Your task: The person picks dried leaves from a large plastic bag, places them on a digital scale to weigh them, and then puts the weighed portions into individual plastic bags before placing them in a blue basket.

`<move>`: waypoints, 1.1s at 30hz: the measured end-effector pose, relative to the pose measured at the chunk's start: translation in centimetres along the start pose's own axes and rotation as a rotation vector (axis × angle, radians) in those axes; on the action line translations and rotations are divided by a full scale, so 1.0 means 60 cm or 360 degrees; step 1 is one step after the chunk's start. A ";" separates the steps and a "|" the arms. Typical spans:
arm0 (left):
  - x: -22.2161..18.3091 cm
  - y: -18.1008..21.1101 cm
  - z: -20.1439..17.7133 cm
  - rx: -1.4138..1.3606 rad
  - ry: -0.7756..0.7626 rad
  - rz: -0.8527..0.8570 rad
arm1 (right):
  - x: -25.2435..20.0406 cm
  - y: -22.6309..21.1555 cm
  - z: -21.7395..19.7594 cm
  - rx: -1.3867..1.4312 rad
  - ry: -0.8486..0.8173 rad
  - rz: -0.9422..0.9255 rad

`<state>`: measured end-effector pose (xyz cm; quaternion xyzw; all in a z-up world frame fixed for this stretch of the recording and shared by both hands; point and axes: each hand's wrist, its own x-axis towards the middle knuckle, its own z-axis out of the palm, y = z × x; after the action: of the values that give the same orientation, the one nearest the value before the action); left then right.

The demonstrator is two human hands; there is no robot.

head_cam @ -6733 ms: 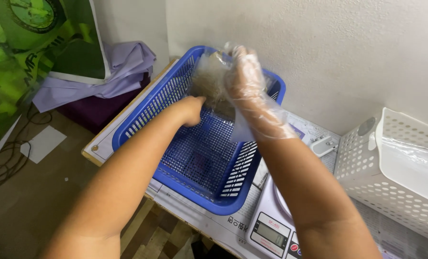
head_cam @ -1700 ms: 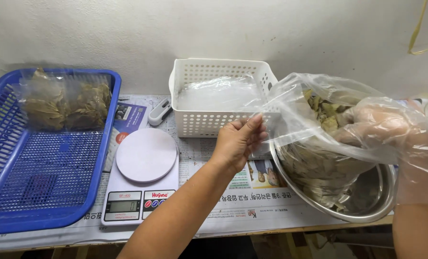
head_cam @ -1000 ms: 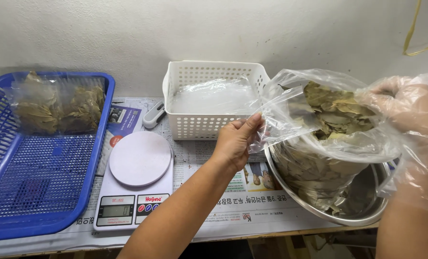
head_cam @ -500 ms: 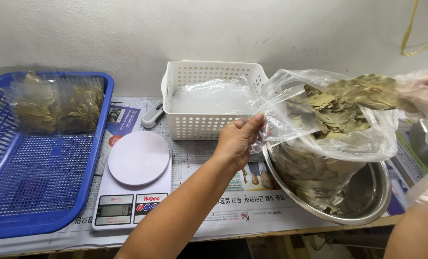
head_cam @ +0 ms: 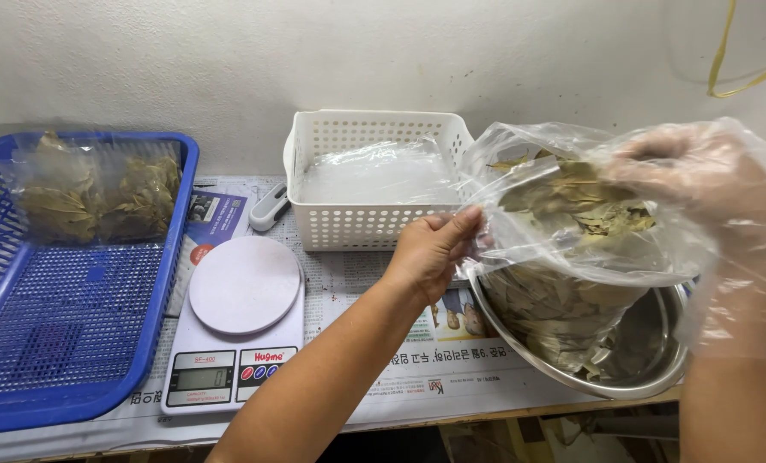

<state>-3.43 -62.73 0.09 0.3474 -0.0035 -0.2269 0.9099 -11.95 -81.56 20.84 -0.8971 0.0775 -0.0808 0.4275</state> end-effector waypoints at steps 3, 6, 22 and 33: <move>-0.016 0.004 0.015 -0.0030 -0.0051 -0.0001 | 0.017 -0.020 0.014 -0.0266 -0.0172 0.0147; -0.032 0.017 0.024 0.0129 0.0003 -0.0124 | 0.027 -0.012 0.022 -0.0231 -0.0162 -0.0118; -0.054 -0.013 0.015 -0.0208 -0.0175 0.0141 | 0.029 0.017 0.062 -0.0174 -0.0393 0.0030; -0.065 -0.013 0.005 -0.0379 -0.0118 0.0196 | 0.029 0.003 0.088 -0.1035 -0.0687 -0.0050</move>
<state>-7.27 -61.82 0.43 0.2276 -0.0314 -0.1821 0.9561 -9.15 -78.04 17.56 -0.9832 -0.0065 0.1321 0.1261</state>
